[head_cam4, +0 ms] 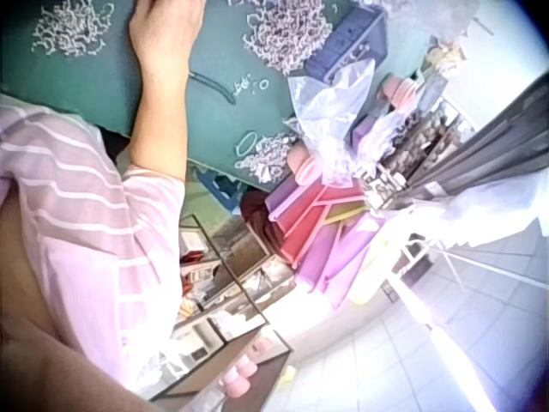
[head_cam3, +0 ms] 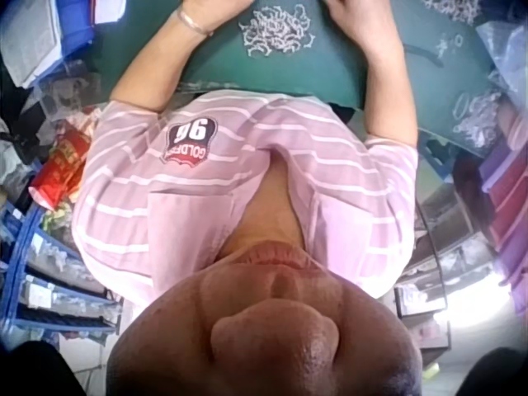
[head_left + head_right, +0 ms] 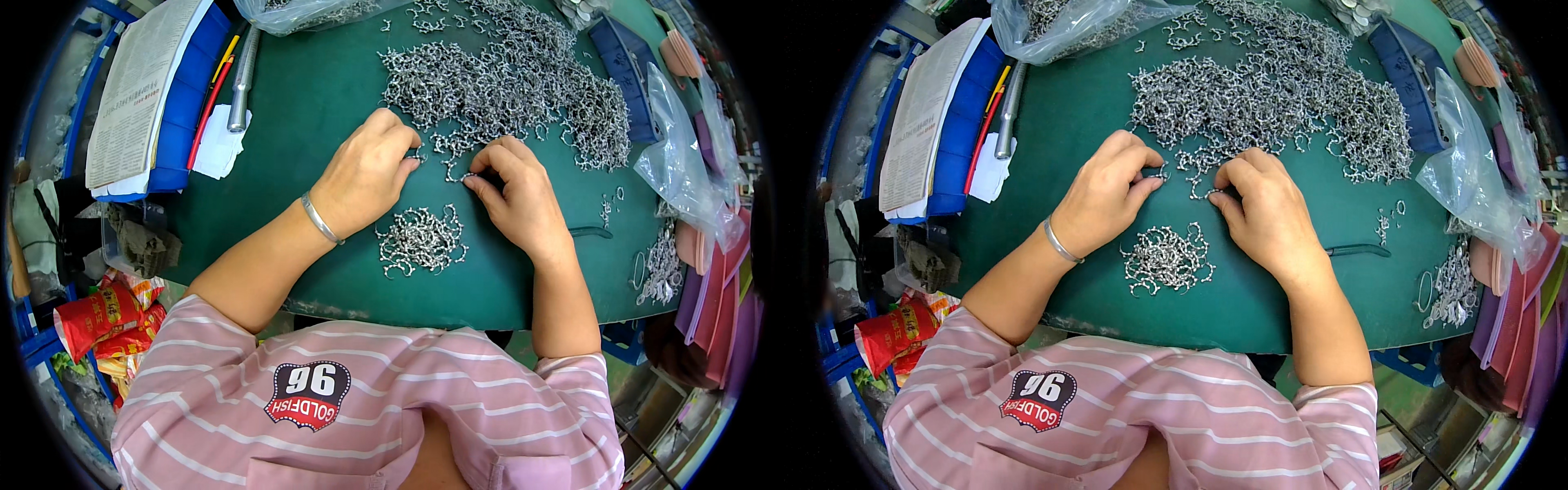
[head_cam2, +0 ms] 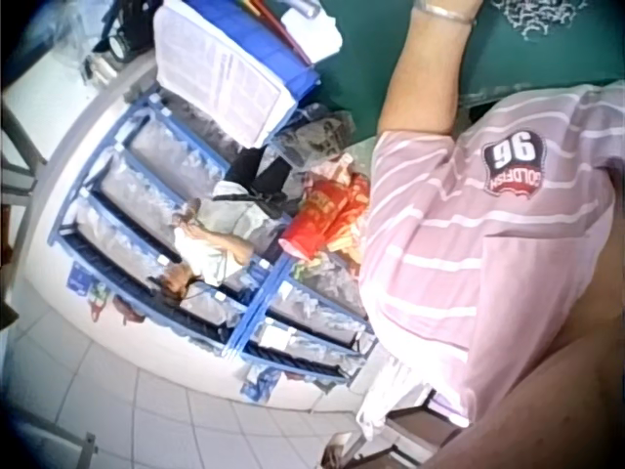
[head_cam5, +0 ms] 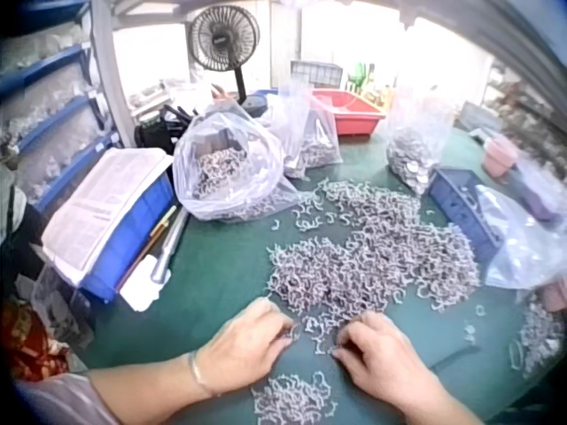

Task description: The person sits at a green workbench and repeatedly picks up small metal hooks and rings, linking them together by hand. They place the assembled pieces into a growing pile on the table. The workspace contains scattered metal parts, a notebook, and a pair of pliers.

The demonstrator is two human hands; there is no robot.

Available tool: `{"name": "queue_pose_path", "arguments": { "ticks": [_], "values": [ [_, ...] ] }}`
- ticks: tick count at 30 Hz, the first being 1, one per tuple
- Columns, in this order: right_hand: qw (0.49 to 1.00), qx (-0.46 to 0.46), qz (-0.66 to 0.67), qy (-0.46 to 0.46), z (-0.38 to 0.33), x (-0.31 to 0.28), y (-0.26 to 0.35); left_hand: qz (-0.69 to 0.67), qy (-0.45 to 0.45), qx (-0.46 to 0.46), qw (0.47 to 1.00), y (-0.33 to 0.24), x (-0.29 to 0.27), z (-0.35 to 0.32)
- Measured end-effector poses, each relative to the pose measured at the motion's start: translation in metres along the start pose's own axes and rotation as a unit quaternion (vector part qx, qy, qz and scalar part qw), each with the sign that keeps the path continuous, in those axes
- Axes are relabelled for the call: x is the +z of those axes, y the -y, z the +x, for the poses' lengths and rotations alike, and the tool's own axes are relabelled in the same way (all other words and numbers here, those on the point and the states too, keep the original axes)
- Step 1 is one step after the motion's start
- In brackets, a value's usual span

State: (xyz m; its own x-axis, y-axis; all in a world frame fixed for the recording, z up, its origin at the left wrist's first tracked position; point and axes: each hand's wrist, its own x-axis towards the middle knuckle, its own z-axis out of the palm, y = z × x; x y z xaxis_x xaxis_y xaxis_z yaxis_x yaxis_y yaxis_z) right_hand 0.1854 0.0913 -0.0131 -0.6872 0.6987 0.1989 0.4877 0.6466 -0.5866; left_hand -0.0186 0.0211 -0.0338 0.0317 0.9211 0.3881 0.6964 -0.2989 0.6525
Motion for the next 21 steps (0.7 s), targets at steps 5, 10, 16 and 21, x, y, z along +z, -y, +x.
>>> {"name": "queue_pose_path", "arguments": {
  "ticks": [5, 10, 16, 21],
  "values": [
    [0.986, 0.090, 0.142, -0.013, 0.000, 0.003, 0.005, -0.022, 0.003, -0.022, 1.000, 0.006, -0.002, 0.000],
    [0.963, 0.116, 0.244, -0.016, -0.001, 0.009, 0.002, -0.118, 0.009, -0.118, 0.986, -0.007, -0.006, 0.004],
    [0.956, 0.047, 0.287, -0.029, -0.004, 0.013, 0.015, -0.233, 0.052, -0.051, 0.970, -0.013, -0.002, -0.001],
    [0.986, -0.037, 0.158, -0.045, -0.001, 0.013, 0.009, -0.317, 0.074, -0.204, 0.923, -0.013, -0.005, 0.000]
  ]
}}
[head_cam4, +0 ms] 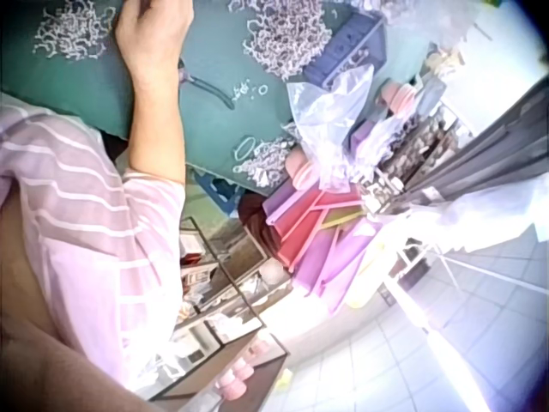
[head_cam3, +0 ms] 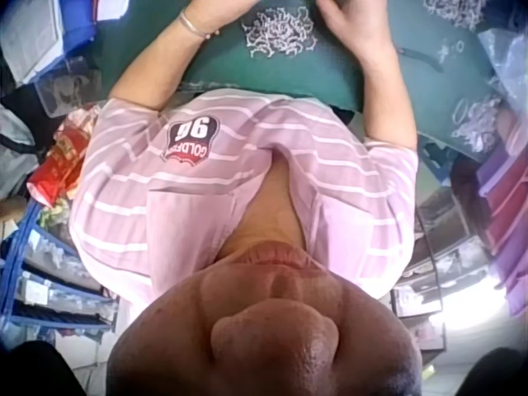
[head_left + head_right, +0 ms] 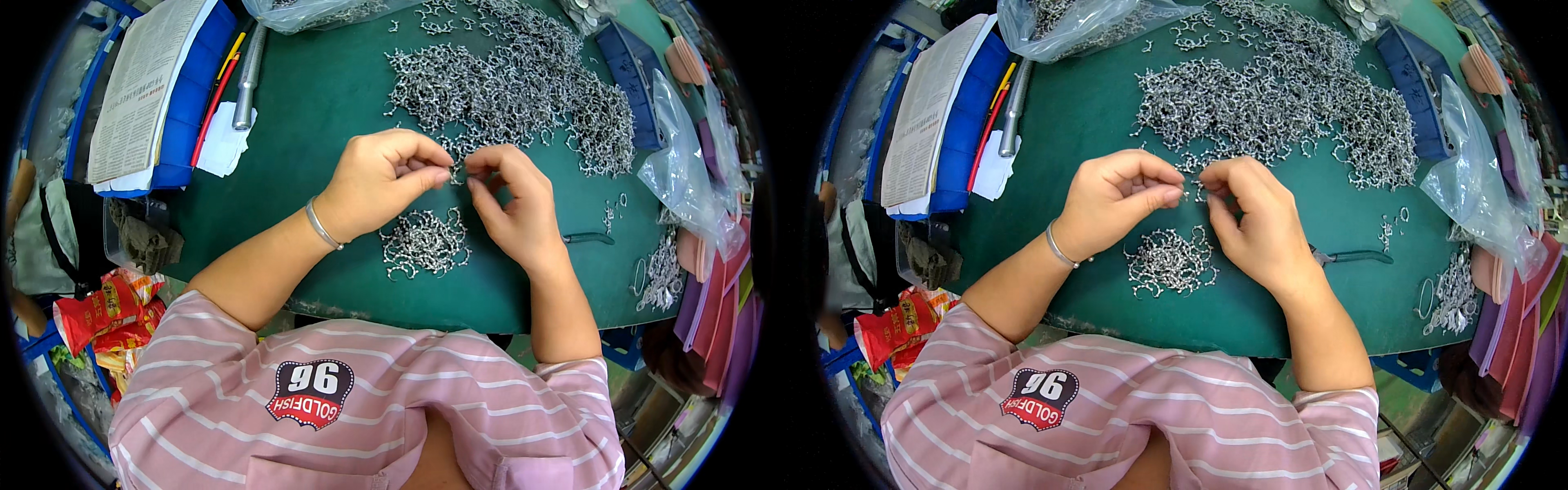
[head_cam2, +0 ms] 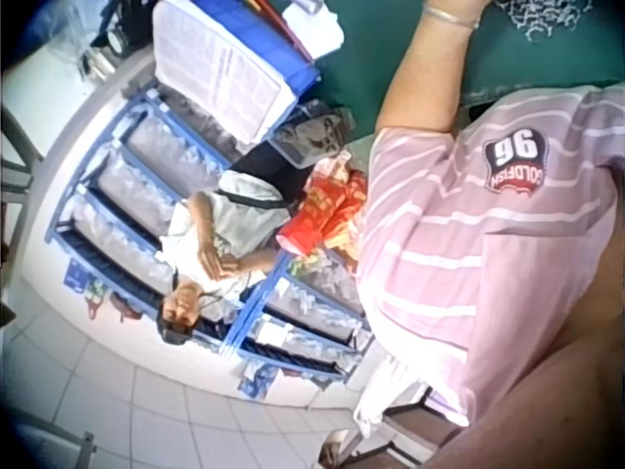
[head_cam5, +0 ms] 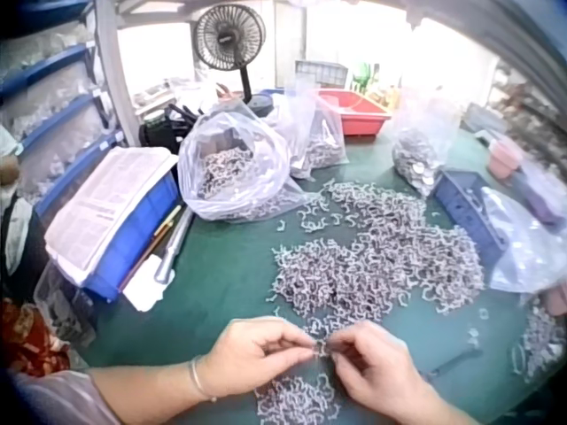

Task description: The person sits at a green workbench and repeatedly picks up small metal hooks and rings, linking them together by hand. They place the assembled pieces into a growing pile on the table. The workspace contains scattered metal parts, a notebook, and a pair of pliers.

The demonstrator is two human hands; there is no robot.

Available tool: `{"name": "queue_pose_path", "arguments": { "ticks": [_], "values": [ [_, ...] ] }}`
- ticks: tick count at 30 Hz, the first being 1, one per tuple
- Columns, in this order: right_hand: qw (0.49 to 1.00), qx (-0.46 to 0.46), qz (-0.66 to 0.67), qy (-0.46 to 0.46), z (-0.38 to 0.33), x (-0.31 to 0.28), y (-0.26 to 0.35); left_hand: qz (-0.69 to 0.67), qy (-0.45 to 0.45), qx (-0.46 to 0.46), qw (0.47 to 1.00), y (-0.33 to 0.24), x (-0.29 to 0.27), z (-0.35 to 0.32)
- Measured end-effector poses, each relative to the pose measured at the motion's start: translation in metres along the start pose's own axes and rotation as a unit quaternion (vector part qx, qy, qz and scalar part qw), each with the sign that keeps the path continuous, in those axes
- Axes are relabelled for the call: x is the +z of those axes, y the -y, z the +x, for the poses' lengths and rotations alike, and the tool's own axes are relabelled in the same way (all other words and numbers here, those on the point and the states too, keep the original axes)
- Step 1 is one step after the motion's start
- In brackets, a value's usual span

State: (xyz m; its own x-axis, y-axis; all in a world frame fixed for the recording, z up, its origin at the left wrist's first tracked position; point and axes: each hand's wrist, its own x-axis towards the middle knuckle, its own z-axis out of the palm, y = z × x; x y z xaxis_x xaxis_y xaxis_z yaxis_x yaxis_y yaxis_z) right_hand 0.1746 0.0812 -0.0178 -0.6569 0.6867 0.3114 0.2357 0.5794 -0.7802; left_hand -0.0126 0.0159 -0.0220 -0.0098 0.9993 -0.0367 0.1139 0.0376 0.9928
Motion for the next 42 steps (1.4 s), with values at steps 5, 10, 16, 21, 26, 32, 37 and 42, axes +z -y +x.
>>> {"name": "queue_pose_path", "arguments": {
  "ticks": [5, 10, 16, 21, 26, 32, 37, 42],
  "values": [
    [0.992, -0.049, -0.118, 0.020, 0.000, 0.004, -0.001, -0.103, -0.002, -0.016, 0.995, 0.000, 0.001, 0.002],
    [0.998, 0.046, -0.037, -0.019, -0.001, 0.002, -0.003, -0.067, -0.018, 0.015, 0.997, 0.004, 0.001, 0.002],
    [0.930, 0.193, 0.311, -0.016, -0.002, 0.000, -0.005, -0.049, -0.006, 0.080, 0.996, 0.004, 0.000, 0.001],
    [0.899, 0.201, 0.388, -0.030, 0.000, 0.000, -0.004, -0.115, 0.030, -0.006, 0.993, -0.002, -0.001, 0.000],
    [0.891, 0.205, 0.404, -0.016, -0.002, 0.000, -0.003, -0.193, 0.060, -0.076, 0.976, -0.004, -0.001, 0.002],
    [0.899, 0.211, 0.383, 0.007, -0.005, 0.001, -0.005, -0.225, 0.052, -0.114, 0.966, -0.007, -0.001, 0.001],
    [0.951, 0.155, 0.269, 0.008, -0.002, 0.007, 0.002, -0.216, 0.060, -0.087, 0.971, 0.000, -0.001, 0.000],
    [0.987, 0.084, 0.137, -0.014, -0.006, 0.005, 0.000, -0.199, 0.068, -0.029, 0.977, 0.014, 0.005, 0.004]
  ]
}}
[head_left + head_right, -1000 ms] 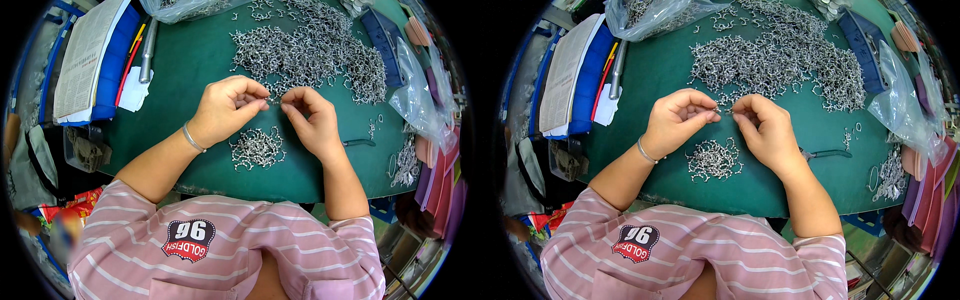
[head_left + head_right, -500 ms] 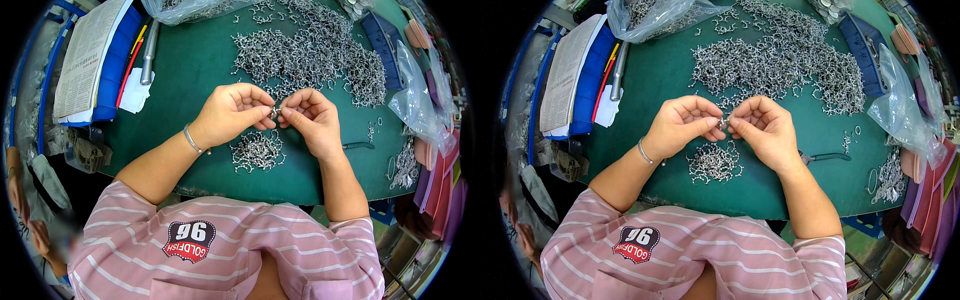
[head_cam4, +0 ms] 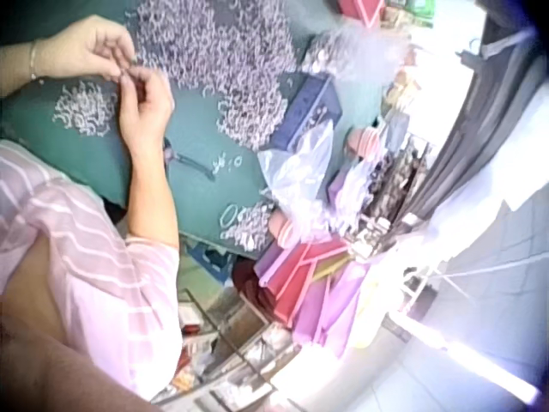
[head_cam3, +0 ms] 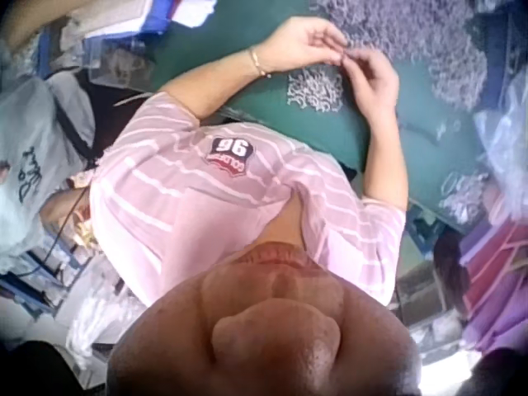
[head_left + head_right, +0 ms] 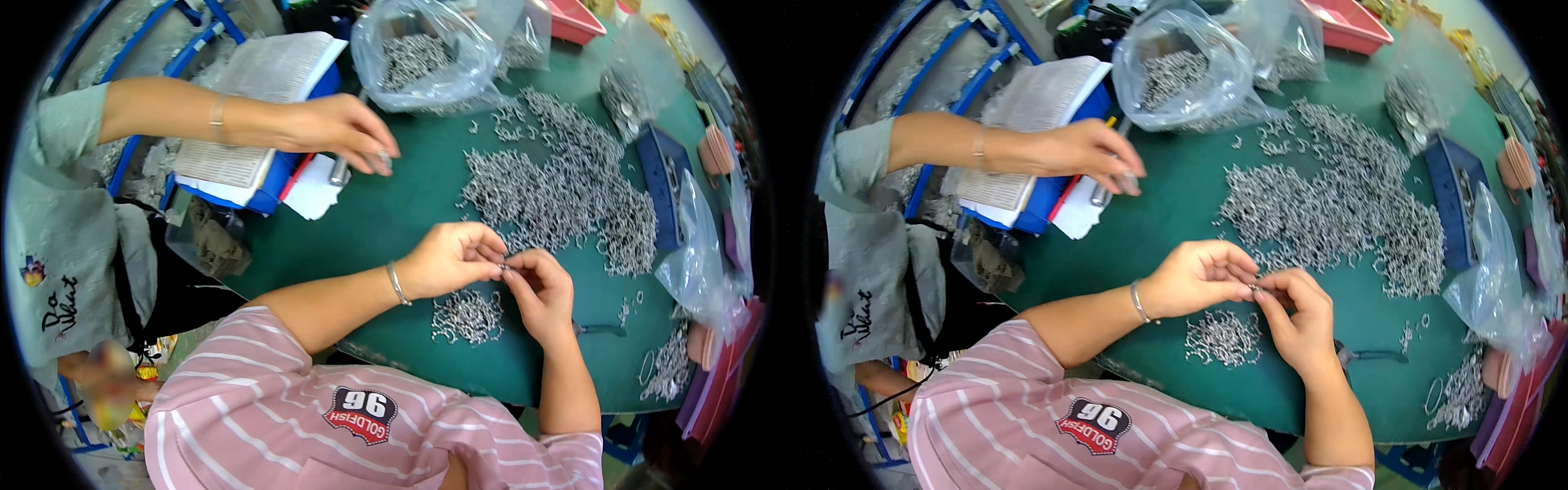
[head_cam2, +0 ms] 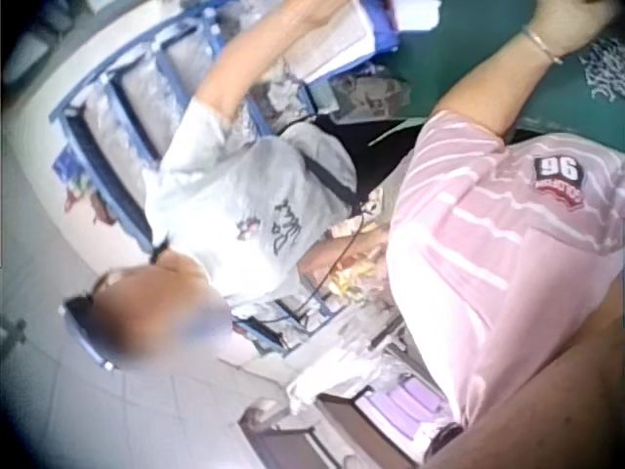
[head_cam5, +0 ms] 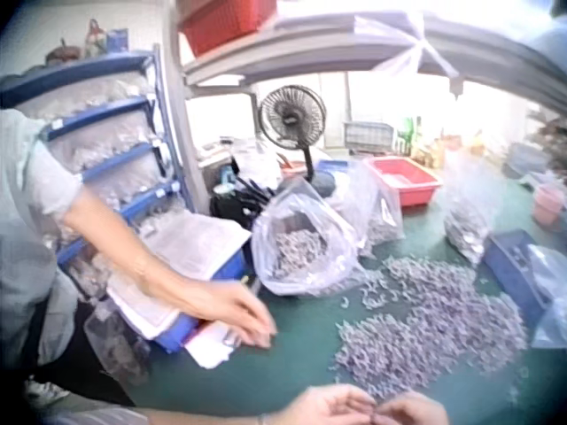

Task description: The person sits at a green workbench and repeatedly picks up small metal hooks and rings, linking them together by hand. They place the assembled pieces into a growing pile on the table. The workspace contains scattered metal parts, a notebook, and a pair of pliers.

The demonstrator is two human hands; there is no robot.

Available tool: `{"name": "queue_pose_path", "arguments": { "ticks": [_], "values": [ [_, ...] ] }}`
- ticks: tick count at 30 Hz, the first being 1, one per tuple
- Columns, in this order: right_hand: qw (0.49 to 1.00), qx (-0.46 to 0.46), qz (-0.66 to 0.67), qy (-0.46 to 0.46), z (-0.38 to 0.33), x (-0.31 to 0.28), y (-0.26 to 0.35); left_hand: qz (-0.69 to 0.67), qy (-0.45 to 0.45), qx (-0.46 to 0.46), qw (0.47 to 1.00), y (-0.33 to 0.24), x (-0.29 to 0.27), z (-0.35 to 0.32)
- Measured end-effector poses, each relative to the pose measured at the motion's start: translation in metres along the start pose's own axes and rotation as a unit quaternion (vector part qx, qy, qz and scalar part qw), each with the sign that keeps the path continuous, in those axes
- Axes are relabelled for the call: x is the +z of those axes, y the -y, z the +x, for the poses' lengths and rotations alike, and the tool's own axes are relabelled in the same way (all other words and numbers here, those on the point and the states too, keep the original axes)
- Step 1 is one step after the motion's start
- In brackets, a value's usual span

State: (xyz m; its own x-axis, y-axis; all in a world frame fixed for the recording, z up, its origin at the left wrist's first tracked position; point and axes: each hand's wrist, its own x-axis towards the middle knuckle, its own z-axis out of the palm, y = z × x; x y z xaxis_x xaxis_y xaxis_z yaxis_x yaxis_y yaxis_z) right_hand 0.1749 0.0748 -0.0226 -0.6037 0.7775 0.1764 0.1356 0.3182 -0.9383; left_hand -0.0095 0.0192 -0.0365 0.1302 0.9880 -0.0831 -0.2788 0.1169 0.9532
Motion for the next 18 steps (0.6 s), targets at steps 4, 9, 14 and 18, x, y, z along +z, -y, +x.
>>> {"name": "queue_pose_path", "arguments": {
  "ticks": [4, 9, 14, 18],
  "values": [
    [0.999, -0.030, -0.003, -0.017, 0.001, 0.005, 0.002, 0.054, 0.004, 0.001, 0.999, -0.001, -0.001, -0.003],
    [0.998, -0.060, -0.021, 0.008, 0.005, 0.002, 0.004, 0.084, -0.002, -0.001, 0.996, -0.008, -0.002, -0.005],
    [0.996, -0.023, 0.001, -0.086, 0.006, 0.001, -0.001, 0.317, -0.014, 0.079, 0.945, -0.013, 0.002, -0.007],
    [0.994, -0.045, -0.060, -0.086, 0.027, 0.003, 0.008, 0.321, 0.003, 0.084, 0.943, -0.011, -0.001, -0.004]
  ]
}}
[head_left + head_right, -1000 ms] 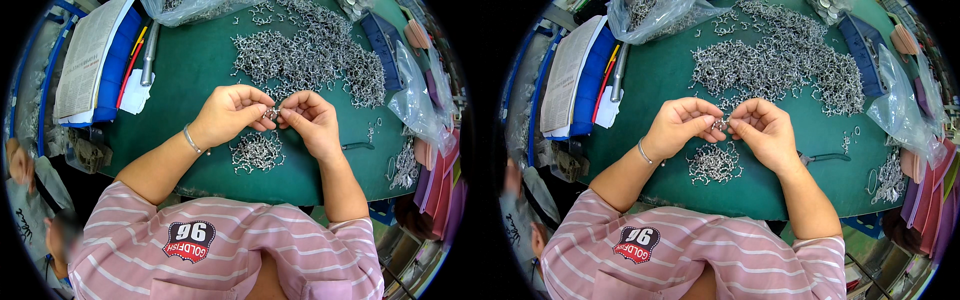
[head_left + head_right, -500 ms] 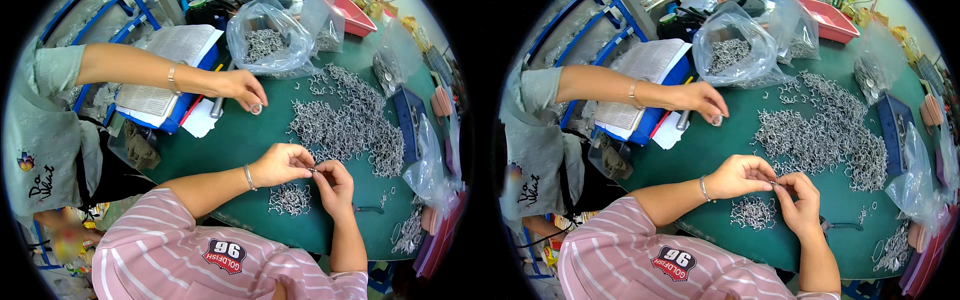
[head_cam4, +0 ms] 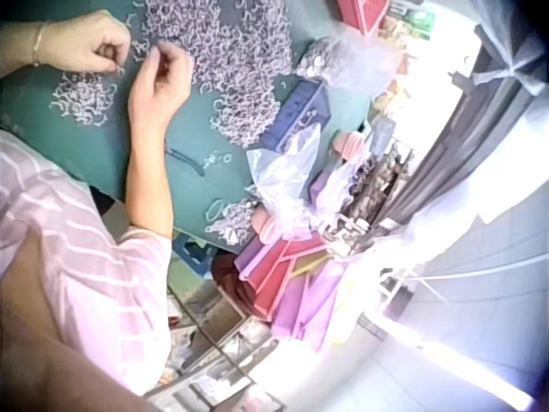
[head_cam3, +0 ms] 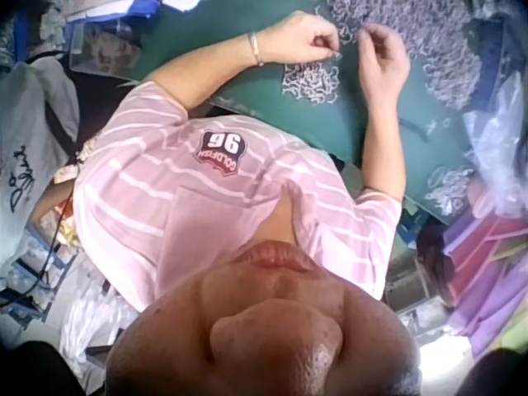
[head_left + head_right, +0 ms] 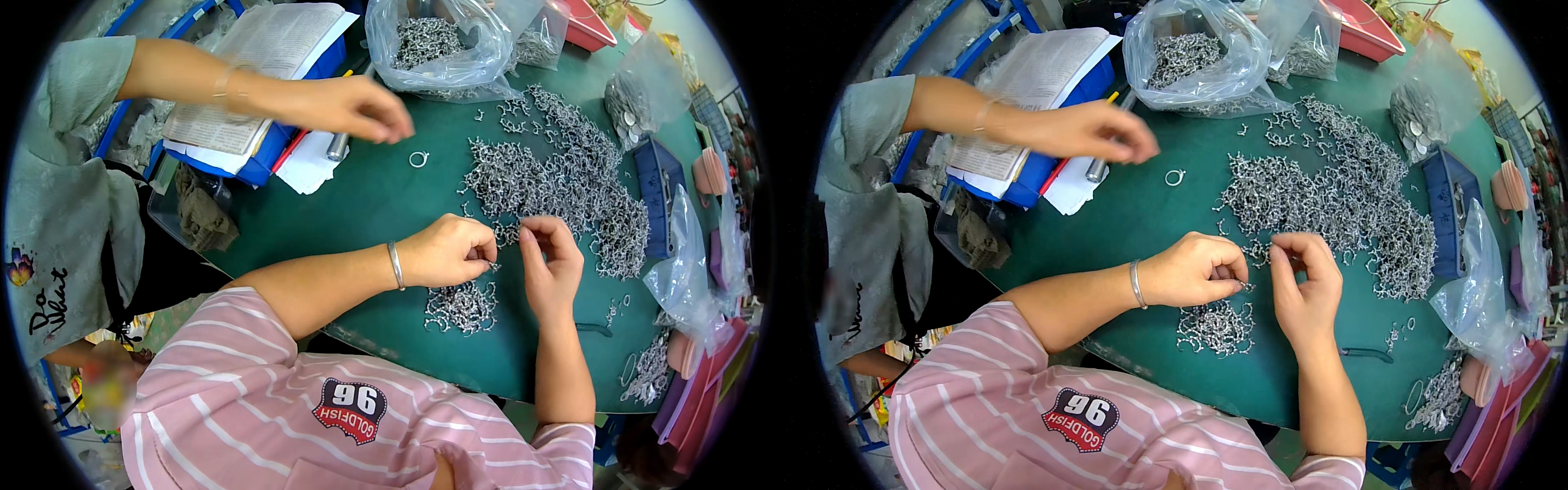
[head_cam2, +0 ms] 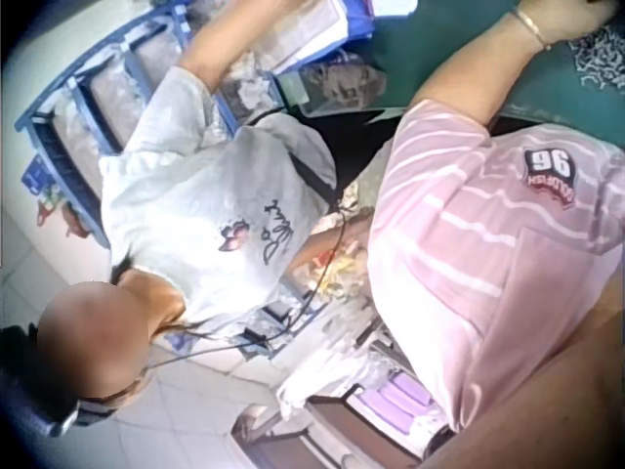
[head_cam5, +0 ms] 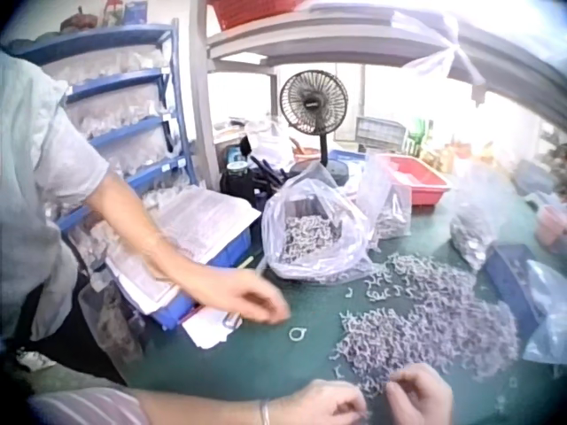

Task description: The person sits at a green workbench and repeatedly picks up small metal hooks and rings, linking them together by hand. They place the assembled pieces into a growing pile on the table. The workspace contains scattered metal parts, a notebook, and a pair of pliers.

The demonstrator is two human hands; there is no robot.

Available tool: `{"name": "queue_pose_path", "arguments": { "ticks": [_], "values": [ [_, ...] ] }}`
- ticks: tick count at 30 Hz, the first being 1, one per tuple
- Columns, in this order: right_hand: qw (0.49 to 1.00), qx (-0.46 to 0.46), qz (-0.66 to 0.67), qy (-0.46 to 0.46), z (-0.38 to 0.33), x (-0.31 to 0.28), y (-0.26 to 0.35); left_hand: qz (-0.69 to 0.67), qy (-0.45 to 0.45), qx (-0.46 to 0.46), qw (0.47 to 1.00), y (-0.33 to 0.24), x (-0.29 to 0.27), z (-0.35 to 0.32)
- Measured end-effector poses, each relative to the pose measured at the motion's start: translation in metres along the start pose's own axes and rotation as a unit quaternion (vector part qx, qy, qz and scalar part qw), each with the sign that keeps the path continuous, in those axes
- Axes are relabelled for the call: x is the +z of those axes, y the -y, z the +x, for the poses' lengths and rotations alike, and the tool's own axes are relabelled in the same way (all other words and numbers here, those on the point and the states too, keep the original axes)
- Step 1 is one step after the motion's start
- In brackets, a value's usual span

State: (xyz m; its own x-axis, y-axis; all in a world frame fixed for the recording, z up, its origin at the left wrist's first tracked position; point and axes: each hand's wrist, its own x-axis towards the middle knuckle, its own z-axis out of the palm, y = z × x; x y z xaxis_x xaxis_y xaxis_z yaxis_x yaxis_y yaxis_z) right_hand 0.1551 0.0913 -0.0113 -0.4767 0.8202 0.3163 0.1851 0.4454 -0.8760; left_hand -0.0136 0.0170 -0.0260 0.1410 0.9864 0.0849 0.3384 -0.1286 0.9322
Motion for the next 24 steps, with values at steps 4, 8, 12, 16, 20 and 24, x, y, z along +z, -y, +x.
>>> {"name": "queue_pose_path", "arguments": {
  "ticks": [4, 8, 12, 16, 20, 24],
  "values": [
    [0.987, -0.124, -0.087, 0.059, 0.043, 0.025, 0.021, -0.009, -0.005, -0.013, 1.000, 0.000, 0.000, 0.001],
    [0.958, -0.170, -0.199, 0.113, 0.078, 0.071, 0.019, -0.032, -0.009, -0.018, 0.999, 0.006, 0.004, 0.000],
    [0.907, -0.189, -0.348, 0.140, 0.093, 0.107, 0.020, -0.037, -0.006, 0.007, 0.999, 0.014, 0.008, 0.000],
    [0.907, -0.168, -0.326, 0.207, 0.094, 0.112, 0.010, -0.048, -0.009, -0.008, 0.999, 0.005, 0.004, 0.001],
    [0.910, -0.186, -0.314, 0.197, 0.091, 0.112, -0.001, -0.014, 0.002, 0.003, 1.000, 0.005, 0.003, 0.001],
    [0.896, -0.202, -0.348, 0.189, 0.093, 0.113, 0.004, -0.004, 0.012, -0.004, 1.000, 0.004, 0.002, 0.002]
  ]
}}
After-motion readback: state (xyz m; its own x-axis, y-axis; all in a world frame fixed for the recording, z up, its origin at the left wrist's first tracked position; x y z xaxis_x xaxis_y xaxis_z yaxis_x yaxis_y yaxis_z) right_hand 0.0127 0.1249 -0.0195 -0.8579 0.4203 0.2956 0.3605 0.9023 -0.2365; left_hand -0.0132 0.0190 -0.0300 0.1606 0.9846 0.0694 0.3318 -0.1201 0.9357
